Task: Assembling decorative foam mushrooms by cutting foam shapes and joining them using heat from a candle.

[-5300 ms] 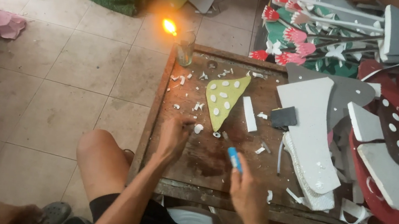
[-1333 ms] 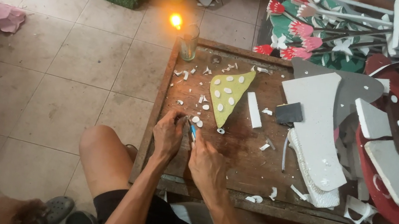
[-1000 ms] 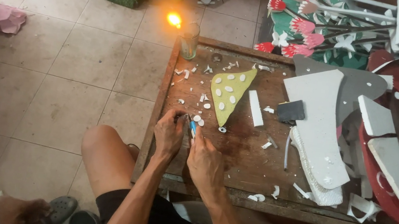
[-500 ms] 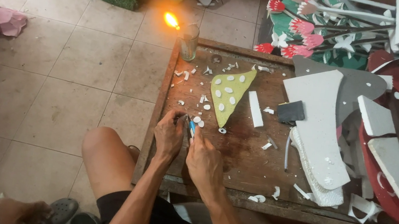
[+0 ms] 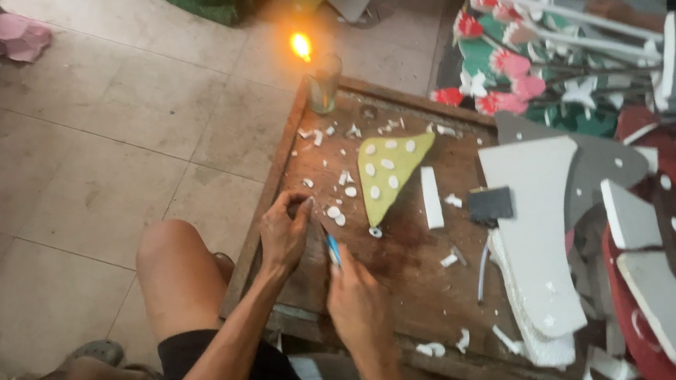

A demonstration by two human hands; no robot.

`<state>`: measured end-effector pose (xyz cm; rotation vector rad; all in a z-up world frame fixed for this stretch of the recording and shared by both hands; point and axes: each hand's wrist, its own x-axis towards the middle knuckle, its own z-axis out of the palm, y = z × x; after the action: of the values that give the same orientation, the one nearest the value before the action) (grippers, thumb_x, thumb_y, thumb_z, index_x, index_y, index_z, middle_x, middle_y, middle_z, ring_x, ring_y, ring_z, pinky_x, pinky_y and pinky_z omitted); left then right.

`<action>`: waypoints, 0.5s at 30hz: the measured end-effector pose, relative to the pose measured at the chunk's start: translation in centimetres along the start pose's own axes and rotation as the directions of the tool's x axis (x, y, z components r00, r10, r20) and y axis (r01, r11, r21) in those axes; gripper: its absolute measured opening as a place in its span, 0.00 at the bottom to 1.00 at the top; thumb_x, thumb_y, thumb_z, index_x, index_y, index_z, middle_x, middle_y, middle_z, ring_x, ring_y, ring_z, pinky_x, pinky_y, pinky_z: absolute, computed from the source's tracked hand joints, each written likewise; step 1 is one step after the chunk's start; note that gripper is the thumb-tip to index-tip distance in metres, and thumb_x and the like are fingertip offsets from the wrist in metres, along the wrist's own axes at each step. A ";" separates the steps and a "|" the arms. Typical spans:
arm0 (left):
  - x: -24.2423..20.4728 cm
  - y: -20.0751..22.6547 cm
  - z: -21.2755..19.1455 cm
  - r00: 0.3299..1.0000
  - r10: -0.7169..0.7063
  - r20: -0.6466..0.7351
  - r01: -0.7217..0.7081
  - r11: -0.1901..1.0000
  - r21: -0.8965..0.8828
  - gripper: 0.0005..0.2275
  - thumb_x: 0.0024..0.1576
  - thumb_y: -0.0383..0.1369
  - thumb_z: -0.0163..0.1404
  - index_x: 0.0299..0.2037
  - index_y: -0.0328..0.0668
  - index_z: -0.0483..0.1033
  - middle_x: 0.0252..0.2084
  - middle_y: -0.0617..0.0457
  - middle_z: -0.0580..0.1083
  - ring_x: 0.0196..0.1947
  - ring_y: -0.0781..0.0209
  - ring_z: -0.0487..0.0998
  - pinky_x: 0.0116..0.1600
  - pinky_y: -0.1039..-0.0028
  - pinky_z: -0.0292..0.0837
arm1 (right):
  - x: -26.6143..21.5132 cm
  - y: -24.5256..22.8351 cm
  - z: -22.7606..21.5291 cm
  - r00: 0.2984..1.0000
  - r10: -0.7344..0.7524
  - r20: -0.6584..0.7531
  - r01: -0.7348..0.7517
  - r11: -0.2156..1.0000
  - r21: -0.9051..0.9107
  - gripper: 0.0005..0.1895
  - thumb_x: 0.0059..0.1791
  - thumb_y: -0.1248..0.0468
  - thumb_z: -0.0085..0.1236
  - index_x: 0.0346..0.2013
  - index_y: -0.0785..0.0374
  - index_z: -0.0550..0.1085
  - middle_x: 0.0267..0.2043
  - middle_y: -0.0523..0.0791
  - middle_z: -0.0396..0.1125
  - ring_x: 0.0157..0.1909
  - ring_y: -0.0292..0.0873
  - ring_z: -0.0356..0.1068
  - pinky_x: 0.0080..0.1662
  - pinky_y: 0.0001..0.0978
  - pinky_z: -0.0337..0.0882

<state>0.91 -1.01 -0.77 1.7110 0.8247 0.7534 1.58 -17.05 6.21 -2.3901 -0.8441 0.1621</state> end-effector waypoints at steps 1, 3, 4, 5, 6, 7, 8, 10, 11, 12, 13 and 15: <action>0.1 -0.5 0.0 1.000 0.006 -0.012 -0.006 1.000 -0.005 0.06 0.56 0.29 0.51 0.41 0.37 0.77 0.34 0.52 0.79 0.31 0.63 0.78 0.39 0.74 0.74 | -0.3 1.6 0.3 1.000 -0.014 -0.003 0.014 1.000 -0.002 0.20 0.48 0.64 0.52 0.56 0.61 0.71 0.40 0.49 0.75 0.31 0.54 0.75 0.31 0.44 0.74; 0.0 -1.5 0.2 0.995 -0.093 0.039 0.100 0.964 -0.247 0.07 0.56 0.28 0.52 0.42 0.35 0.77 0.33 0.53 0.76 0.28 0.67 0.71 0.34 0.79 0.68 | -1.1 5.2 0.8 0.991 -0.134 -0.018 0.132 0.987 -0.091 0.23 0.48 0.65 0.53 0.59 0.55 0.69 0.32 0.46 0.67 0.23 0.50 0.71 0.27 0.43 0.72; -0.3 -1.0 0.3 0.995 -0.090 0.037 0.097 0.963 -0.253 0.07 0.56 0.28 0.52 0.42 0.35 0.77 0.33 0.53 0.76 0.28 0.67 0.71 0.34 0.79 0.68 | -1.0 6.6 0.7 0.990 -0.138 -0.020 0.136 0.986 -0.096 0.23 0.48 0.65 0.53 0.59 0.55 0.69 0.32 0.46 0.67 0.23 0.50 0.71 0.27 0.43 0.72; -0.7 -0.6 0.3 0.995 -0.092 0.045 0.100 0.973 -0.209 0.10 0.56 0.29 0.50 0.46 0.36 0.77 0.34 0.53 0.76 0.29 0.66 0.71 0.35 0.78 0.68 | -0.9 8.0 0.7 0.987 -0.157 0.042 0.161 0.978 -0.133 0.24 0.49 0.65 0.52 0.60 0.52 0.68 0.35 0.45 0.65 0.25 0.45 0.70 0.27 0.39 0.73; -1.0 -0.2 0.3 0.994 -0.095 0.052 0.102 0.981 -0.164 0.13 0.56 0.30 0.49 0.50 0.38 0.78 0.36 0.53 0.77 0.30 0.66 0.70 0.36 0.77 0.69 | -0.9 9.4 0.7 0.979 -0.173 0.104 0.188 0.968 -0.167 0.24 0.50 0.65 0.51 0.62 0.49 0.68 0.38 0.43 0.63 0.26 0.41 0.68 0.28 0.35 0.73; -1.3 0.4 0.3 0.994 -0.095 0.048 0.102 0.981 -0.163 0.13 0.56 0.30 0.49 0.50 0.38 0.78 0.36 0.53 0.77 0.30 0.66 0.70 0.36 0.77 0.69 | -0.6 10.9 1.0 0.979 -0.176 0.105 0.192 0.968 -0.164 0.24 0.50 0.65 0.51 0.62 0.49 0.68 0.38 0.43 0.63 0.26 0.41 0.68 0.28 0.35 0.73; -1.6 0.9 0.3 0.975 -0.195 0.110 0.219 0.934 -0.281 0.11 0.56 0.29 0.50 0.46 0.37 0.80 0.30 0.55 0.73 0.25 0.68 0.67 0.30 0.79 0.65 | -0.4 12.5 1.3 0.971 -0.218 0.098 0.234 0.948 -0.217 0.23 0.49 0.59 0.53 0.61 0.46 0.70 0.44 0.45 0.63 0.35 0.42 0.67 0.39 0.38 0.72; -2.2 1.9 0.3 0.939 -0.292 0.182 0.342 0.858 -0.385 0.08 0.56 0.27 0.51 0.43 0.37 0.81 0.25 0.56 0.70 0.20 0.70 0.64 0.25 0.81 0.62 | -0.2 13.1 0.8 0.961 -0.256 0.101 0.274 0.923 -0.268 0.23 0.49 0.53 0.54 0.60 0.43 0.72 0.51 0.46 0.62 0.43 0.42 0.65 0.50 0.41 0.72; -2.2 2.5 0.3 0.929 -0.333 0.161 0.370 0.843 -0.391 0.08 0.55 0.28 0.53 0.42 0.35 0.81 0.27 0.54 0.73 0.21 0.70 0.66 0.26 0.81 0.63 | 0.1 12.2 -0.2 0.962 -0.270 -0.034 0.253 0.934 -0.251 0.18 0.46 0.59 0.59 0.51 0.50 0.76 0.48 0.44 0.65 0.41 0.40 0.66 0.43 0.33 0.72; -2.2 3.1 0.3 0.917 -0.373 0.140 0.397 0.827 -0.398 0.09 0.53 0.30 0.55 0.41 0.33 0.80 0.29 0.52 0.76 0.23 0.69 0.67 0.27 0.81 0.65 | 0.4 11.2 -1.1 0.946 -0.276 -0.169 0.234 0.944 -0.232 0.13 0.43 0.66 0.63 0.43 0.56 0.80 0.46 0.43 0.67 0.39 0.38 0.67 0.36 0.25 0.73; -2.1 2.5 0.4 0.918 -0.371 0.137 0.394 0.829 -0.397 0.09 0.53 0.30 0.55 0.41 0.33 0.80 0.29 0.52 0.76 0.23 0.69 0.67 0.27 0.81 0.65 | 0.7 9.7 -1.9 0.945 -0.278 -0.171 0.236 0.944 -0.229 0.13 0.43 0.66 0.63 0.43 0.56 0.80 0.46 0.43 0.67 0.39 0.38 0.67 0.36 0.25 0.73; -1.7 1.5 0.6 0.950 -0.310 0.033 0.297 0.868 -0.398 0.08 0.53 0.30 0.57 0.39 0.35 0.82 0.29 0.55 0.76 0.26 0.69 0.71 0.30 0.81 0.69 | 1.5 6.6 -3.7 0.934 -0.239 -0.265 0.218 0.970 -0.106 0.05 0.47 0.67 0.58 0.37 0.62 0.77 0.35 0.43 0.73 0.31 0.38 0.71 0.34 0.29 0.72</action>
<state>0.66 -3.09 0.33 1.1721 0.8691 0.6780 7.41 -22.02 5.56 -2.2882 -0.9975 -0.2952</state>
